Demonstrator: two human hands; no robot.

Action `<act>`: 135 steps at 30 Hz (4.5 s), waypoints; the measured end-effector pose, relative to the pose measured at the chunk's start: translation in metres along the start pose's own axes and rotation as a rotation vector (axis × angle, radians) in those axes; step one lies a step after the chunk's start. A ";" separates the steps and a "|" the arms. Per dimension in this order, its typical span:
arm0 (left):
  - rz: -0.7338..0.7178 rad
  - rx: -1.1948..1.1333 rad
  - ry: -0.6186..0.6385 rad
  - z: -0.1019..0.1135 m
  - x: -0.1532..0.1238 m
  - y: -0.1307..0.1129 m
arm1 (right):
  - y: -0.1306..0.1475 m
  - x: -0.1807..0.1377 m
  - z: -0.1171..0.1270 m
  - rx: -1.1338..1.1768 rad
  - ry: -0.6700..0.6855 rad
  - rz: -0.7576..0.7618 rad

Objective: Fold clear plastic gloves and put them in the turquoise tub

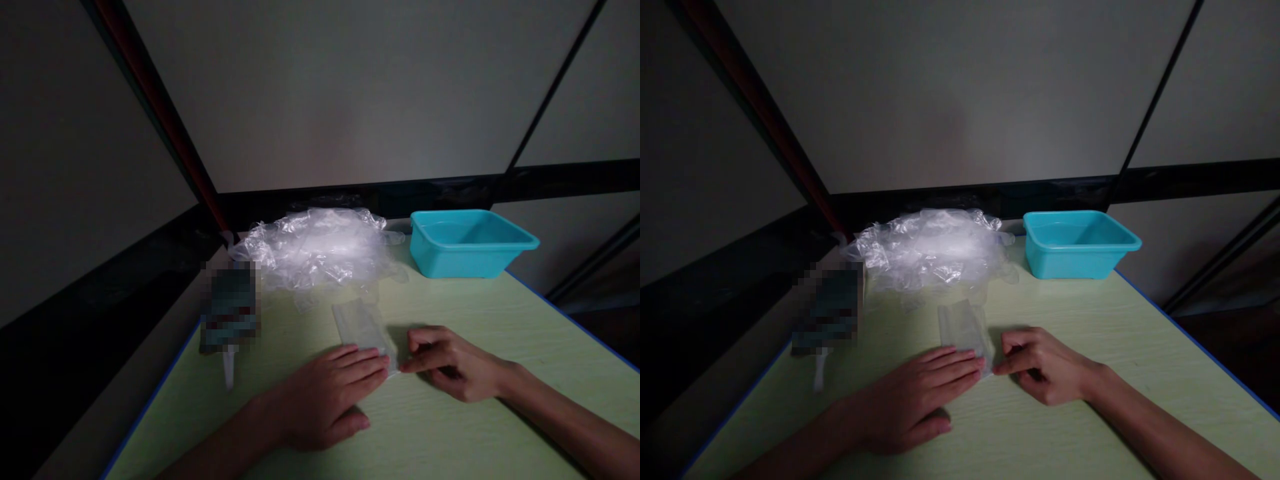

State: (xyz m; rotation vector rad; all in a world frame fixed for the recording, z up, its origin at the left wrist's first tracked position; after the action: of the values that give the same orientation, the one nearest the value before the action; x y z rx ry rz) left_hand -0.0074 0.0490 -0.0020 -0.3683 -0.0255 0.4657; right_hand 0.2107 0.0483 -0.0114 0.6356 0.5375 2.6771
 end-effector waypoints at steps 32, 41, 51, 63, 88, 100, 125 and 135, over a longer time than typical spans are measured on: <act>0.305 0.075 -0.239 -0.004 0.000 0.020 | 0.000 0.004 -0.002 0.035 0.026 -0.020; 0.293 0.084 -0.165 -0.009 0.001 0.021 | 0.000 0.003 -0.002 0.033 0.033 -0.027; 0.283 0.048 -0.301 -0.002 0.000 0.016 | 0.001 0.003 0.000 0.044 0.040 -0.060; 0.279 0.023 -0.319 -0.003 0.000 0.015 | 0.018 0.011 0.000 -0.445 0.113 -0.036; 0.281 0.010 -0.313 -0.004 0.001 0.017 | 0.016 0.014 -0.009 -0.566 0.154 0.004; 0.183 -0.079 -0.362 -0.003 -0.001 0.017 | 0.015 0.014 -0.009 -0.526 0.111 0.087; 0.628 -0.827 -0.468 -0.006 0.026 0.051 | -0.042 0.042 -0.010 0.676 -0.398 -0.613; 0.770 -0.983 -0.483 0.001 0.031 0.055 | -0.059 0.043 -0.014 0.586 -0.484 -0.711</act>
State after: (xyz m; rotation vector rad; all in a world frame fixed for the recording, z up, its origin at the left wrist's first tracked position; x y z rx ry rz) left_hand -0.0033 0.1087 -0.0224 -1.2398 -0.6160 1.2987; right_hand 0.1811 0.1131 -0.0326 0.9768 1.1503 1.6222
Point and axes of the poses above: each hand's wrist, its own x-axis towards the middle knuckle, its own z-axis out of the back of the hand, y = z × x, the point moved 2 cm from there along x, towards the middle knuckle, and after that the axes turned 10 degrees about z, right-handed, at the moved point
